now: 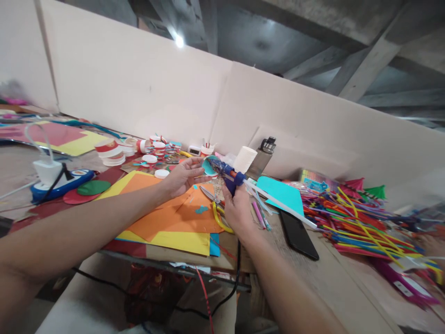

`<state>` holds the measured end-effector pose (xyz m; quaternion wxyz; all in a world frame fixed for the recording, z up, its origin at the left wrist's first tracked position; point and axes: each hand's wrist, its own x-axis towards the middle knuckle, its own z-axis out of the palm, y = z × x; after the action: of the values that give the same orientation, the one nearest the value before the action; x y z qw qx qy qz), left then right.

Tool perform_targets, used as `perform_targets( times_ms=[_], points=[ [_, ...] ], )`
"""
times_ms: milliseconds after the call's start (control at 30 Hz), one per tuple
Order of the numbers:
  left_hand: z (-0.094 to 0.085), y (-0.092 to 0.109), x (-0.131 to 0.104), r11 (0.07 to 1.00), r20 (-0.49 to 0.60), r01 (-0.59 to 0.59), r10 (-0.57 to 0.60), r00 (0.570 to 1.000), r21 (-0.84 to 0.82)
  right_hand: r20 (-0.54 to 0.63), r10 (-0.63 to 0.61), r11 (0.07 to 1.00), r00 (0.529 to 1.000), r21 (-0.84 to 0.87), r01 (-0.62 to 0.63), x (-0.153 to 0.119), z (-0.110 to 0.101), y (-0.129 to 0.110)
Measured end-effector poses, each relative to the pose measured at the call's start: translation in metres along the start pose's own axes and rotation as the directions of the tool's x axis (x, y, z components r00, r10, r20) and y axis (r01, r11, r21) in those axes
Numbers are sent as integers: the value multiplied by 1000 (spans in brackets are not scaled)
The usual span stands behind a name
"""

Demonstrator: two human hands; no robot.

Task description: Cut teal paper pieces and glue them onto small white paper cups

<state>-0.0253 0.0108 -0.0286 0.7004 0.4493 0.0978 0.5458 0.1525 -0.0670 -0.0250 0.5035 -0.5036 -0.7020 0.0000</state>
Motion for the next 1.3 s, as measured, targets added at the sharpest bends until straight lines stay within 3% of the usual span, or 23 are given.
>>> perform_targets(
  times_ms=[333, 600, 967, 1100, 1300],
  points=[
    [-3, 1, 4, 999, 13, 25, -26, 1000, 43, 64, -57, 998, 996, -3, 57, 0, 0, 3],
    [0, 1, 3, 999, -34, -14, 15, 999, 31, -61, -17, 1000, 998, -12, 16, 1, -3, -2],
    [3, 4, 0, 1000, 34, -15, 14, 999, 11, -10, -57, 998, 998, -2, 57, -1, -3, 2],
    [2, 4, 2, 998, 77, 13, -18, 997, 64, -3, -5, 1000, 1000, -1, 5, 0, -2, 3],
    [1, 4, 1, 981, 51, 0, -10, 999, 194, 3, 7, 1000, 1000, 12, -7, 3, -3, 3]
  ],
)
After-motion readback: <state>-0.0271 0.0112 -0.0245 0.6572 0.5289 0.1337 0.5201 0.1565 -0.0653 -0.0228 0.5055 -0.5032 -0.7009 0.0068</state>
